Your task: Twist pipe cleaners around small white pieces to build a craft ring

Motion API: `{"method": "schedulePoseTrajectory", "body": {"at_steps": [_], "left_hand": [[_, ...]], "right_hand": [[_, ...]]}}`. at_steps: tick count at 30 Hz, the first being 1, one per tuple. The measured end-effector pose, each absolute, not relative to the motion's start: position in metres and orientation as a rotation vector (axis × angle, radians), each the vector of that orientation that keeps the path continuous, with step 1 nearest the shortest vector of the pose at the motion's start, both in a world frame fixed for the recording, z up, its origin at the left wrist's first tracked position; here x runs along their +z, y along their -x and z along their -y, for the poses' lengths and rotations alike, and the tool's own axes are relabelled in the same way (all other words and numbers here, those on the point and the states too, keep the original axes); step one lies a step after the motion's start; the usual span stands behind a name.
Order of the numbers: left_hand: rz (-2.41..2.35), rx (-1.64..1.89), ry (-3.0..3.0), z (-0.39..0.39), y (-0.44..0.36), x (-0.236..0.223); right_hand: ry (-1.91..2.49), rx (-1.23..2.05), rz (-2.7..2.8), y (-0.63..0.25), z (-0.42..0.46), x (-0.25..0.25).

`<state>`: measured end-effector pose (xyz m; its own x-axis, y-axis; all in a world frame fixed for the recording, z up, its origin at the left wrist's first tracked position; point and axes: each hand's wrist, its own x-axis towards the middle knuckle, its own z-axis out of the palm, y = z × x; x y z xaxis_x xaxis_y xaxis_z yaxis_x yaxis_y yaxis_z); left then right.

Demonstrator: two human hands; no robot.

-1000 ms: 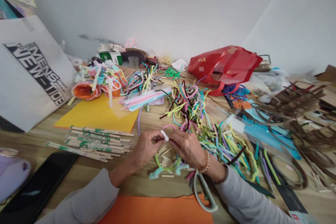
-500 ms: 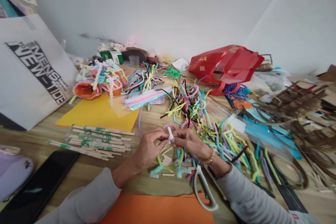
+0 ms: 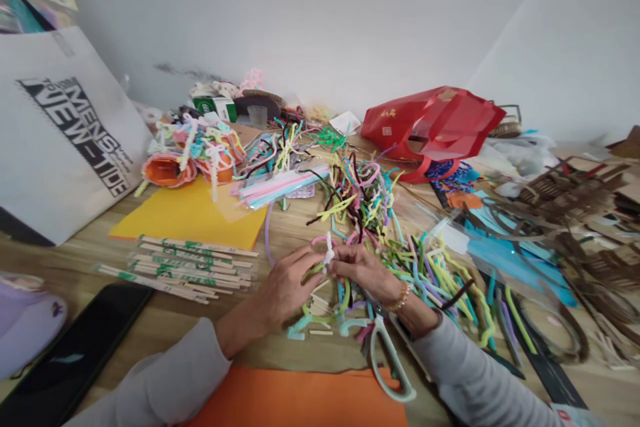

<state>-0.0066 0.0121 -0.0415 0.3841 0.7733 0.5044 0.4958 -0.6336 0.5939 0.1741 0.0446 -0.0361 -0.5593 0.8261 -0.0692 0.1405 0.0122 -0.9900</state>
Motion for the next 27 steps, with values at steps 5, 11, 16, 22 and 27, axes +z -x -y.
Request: {"method": "schedulePoseTrajectory", "body": {"at_steps": [5,11,16,22,27], "left_hand": [[-1.108,1.115,-2.266,-0.0122,0.0059,-0.0401],[-1.119,1.131,-2.267,-0.0121,0.0065,-0.0392],[-1.121,1.121,-2.295,-0.0101,0.0067,-0.0394],[-1.136,1.181,-2.307,-0.0084,0.0062,-0.0427],[-1.117,1.162,-2.339,-0.0093,0.0067,-0.0438]], "right_hand": [[0.978,1.614,1.717,-0.1747,-0.0458,-0.0330],[0.980,1.697,1.617,-0.1754,-0.0458,-0.0331],[0.945,1.844,1.491,-0.1768,-0.0474,-0.0376],[0.932,1.918,1.408,-0.1774,-0.0474,-0.0377],[0.912,1.923,1.408,-0.1766,-0.0478,-0.0363]]}}
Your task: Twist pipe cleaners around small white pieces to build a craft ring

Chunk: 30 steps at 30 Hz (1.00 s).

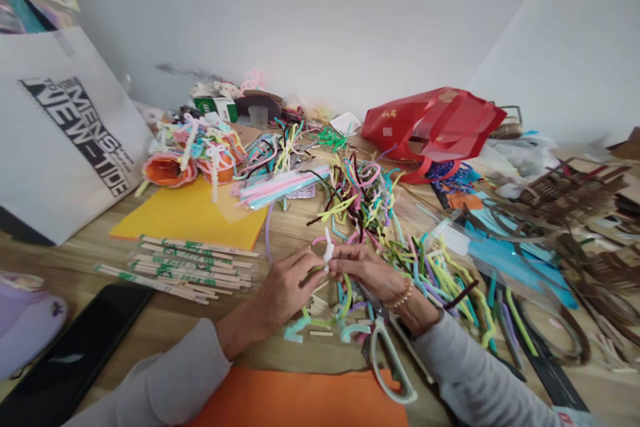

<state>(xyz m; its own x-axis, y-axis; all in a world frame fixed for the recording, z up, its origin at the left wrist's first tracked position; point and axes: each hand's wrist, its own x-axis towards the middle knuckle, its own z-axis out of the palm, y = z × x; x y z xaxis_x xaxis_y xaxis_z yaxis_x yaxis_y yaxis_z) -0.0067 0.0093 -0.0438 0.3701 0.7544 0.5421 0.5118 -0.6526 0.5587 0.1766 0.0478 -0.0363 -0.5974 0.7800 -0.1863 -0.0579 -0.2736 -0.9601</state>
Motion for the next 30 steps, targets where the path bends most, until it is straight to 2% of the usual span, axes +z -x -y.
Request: {"method": "schedulePoseTrajectory", "body": {"at_steps": [8,15,20,25,30], "left_hand": [[-1.139,1.188,-2.249,-0.010,0.005,-0.045],[-1.186,1.096,-2.129,-0.009,0.005,-0.040],[-1.182,1.009,-1.739,-0.016,0.006,-0.034],[-0.919,0.796,-1.175,-0.028,0.013,-0.034],[-0.915,0.841,-1.094,-0.027,0.011,-0.033]], "right_hand": [[0.930,1.892,1.427,-0.177,-0.048,-0.040],[0.938,1.696,1.642,-0.174,-0.044,-0.031],[0.962,1.522,1.746,-0.172,-0.041,-0.025],[0.911,1.342,1.810,-0.169,-0.036,-0.031],[1.013,1.209,1.817,-0.169,-0.037,-0.038]]}}
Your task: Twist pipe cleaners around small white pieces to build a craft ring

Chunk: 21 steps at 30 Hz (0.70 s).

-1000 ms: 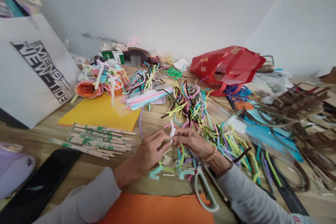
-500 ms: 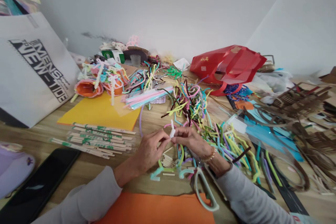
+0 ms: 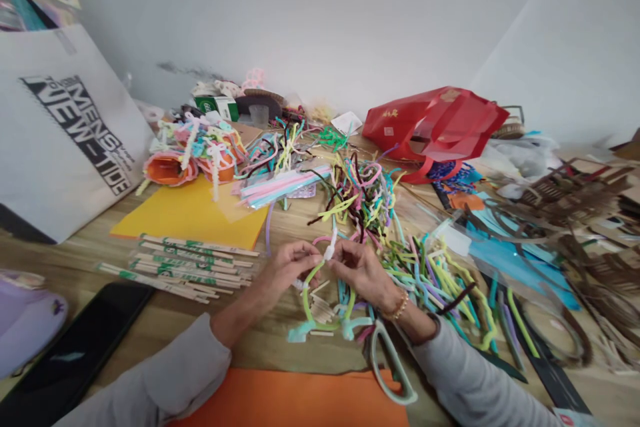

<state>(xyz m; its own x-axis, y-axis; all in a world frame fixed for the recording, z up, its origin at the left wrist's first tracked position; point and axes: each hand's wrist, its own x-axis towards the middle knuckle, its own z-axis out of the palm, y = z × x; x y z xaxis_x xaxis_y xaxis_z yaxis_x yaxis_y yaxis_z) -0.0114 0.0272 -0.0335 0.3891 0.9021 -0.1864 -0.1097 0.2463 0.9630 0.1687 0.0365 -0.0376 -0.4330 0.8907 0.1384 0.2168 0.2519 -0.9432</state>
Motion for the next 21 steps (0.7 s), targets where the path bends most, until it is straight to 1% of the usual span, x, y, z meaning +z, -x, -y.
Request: {"method": "schedulePoseTrajectory", "body": {"at_steps": [2,5,7,10,14,21], "left_hand": [[-1.031,0.960,-1.267,-0.023,0.007,-0.034],[-1.239,1.085,-1.740,-0.015,0.003,-0.035],[-1.301,1.101,-2.048,-0.010,0.002,-0.037],[-1.275,1.079,-2.390,-0.007,0.004,-0.038],[-1.265,0.995,-2.624,-0.006,0.008,-0.038],[-1.258,0.853,-2.805,-0.006,0.011,-0.038]], "right_hand": [[1.056,1.213,1.795,-0.169,-0.037,-0.035],[1.089,1.241,1.775,-0.169,-0.038,-0.029],[1.095,1.245,1.780,-0.168,-0.038,-0.029],[1.085,1.231,1.790,-0.168,-0.038,-0.032],[1.054,1.241,1.781,-0.168,-0.038,-0.036],[1.058,1.256,1.772,-0.168,-0.038,-0.036]]}}
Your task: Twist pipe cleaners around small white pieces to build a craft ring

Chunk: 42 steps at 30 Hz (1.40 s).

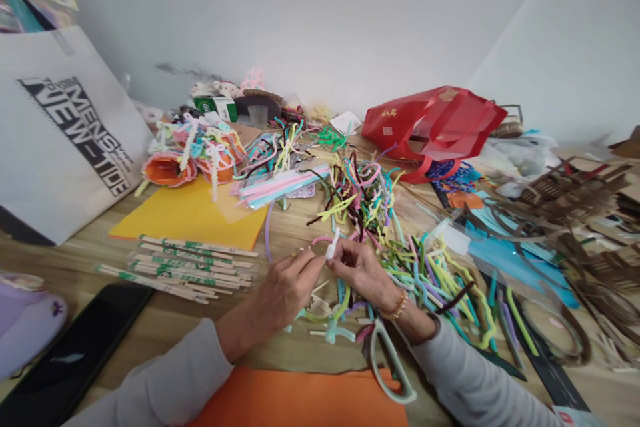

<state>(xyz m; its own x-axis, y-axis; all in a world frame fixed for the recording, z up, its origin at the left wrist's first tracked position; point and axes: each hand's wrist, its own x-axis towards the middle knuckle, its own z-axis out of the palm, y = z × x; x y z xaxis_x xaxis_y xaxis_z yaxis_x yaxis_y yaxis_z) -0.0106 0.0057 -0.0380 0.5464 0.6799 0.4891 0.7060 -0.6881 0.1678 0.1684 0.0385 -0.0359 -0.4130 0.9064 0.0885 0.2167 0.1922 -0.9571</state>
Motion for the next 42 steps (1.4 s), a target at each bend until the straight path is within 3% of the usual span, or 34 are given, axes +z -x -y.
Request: {"method": "schedulePoseTrajectory", "body": {"at_steps": [10,20,24,28,37,42], "left_hand": [[1.367,-0.791,2.770,-0.006,0.008,-0.036],[2.187,-1.540,3.298,-0.029,0.014,-0.036],[2.376,-1.656,3.429,-0.033,0.016,-0.039],[2.150,-1.491,3.228,-0.027,0.011,-0.036],[1.370,-0.672,2.866,-0.007,0.008,-0.031],[1.245,-0.385,2.802,-0.005,0.012,-0.026]], "right_hand": [[1.031,1.227,1.792,-0.168,-0.037,-0.036],[0.934,1.219,1.892,-0.171,-0.038,-0.030],[0.905,1.277,1.859,-0.171,-0.038,-0.027],[0.952,1.287,1.830,-0.171,-0.038,-0.028],[0.971,1.275,1.858,-0.168,-0.036,-0.027],[0.944,1.279,1.858,-0.169,-0.037,-0.027]]}}
